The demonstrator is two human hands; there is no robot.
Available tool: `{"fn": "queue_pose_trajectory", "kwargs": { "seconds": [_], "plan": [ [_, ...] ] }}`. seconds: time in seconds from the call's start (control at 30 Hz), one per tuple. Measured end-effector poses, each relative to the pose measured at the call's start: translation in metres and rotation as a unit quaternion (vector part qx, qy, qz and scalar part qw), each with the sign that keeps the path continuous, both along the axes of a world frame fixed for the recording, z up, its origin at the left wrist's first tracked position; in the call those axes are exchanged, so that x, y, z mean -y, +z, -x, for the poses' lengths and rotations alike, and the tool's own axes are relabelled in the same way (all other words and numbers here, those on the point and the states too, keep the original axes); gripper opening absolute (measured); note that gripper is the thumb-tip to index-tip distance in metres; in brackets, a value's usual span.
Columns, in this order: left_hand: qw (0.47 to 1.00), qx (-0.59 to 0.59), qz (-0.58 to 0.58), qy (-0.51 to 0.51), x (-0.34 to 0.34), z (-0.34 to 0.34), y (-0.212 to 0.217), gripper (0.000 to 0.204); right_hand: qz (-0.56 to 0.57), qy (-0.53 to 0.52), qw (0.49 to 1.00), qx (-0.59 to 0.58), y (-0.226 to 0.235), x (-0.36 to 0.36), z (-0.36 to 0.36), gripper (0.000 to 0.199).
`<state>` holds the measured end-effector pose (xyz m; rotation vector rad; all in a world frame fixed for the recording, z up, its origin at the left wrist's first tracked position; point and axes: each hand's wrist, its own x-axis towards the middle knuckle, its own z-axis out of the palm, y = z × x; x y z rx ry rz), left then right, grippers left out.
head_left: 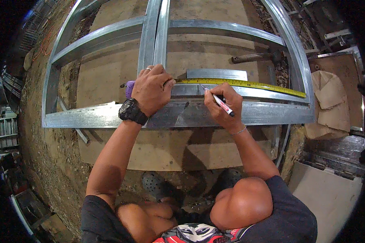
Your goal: The person measures a metal frame with a tape measure and marks multiple points with a marker. The person repeatedly repositions the tape measure along different sections of the frame and makes marks at measured intervals.
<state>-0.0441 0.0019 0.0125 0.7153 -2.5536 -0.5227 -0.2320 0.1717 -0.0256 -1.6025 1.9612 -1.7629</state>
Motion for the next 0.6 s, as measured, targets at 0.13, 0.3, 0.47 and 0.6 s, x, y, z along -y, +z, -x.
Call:
{"fn": "queue_pose_trajectory", "kwargs": {
  "seconds": [0.13, 0.3, 0.47, 0.6],
  "plan": [
    [1.0, -0.004, 0.01, -0.006, 0.002, 0.0, -0.003, 0.012, -0.015, -0.002, 1.0, 0.018, -0.001, 0.001, -0.002, 0.017],
    [1.0, -0.005, 0.019, -0.01, 0.003, 0.0, -0.005, 0.012, 0.001, 0.026, 0.999, 0.018, 0.0, 0.011, -0.013, 0.019],
    [1.0, 0.008, 0.02, -0.004, 0.003, 0.0, -0.006, 0.012, 0.003, 0.023, 1.0, -0.007, 0.001, 0.017, -0.018, 0.02],
    [1.0, 0.013, 0.01, -0.006, 0.003, 0.0, -0.005, 0.013, -0.005, 0.024, 1.0, -0.018, 0.003, 0.018, -0.018, 0.021]
  ]
}}
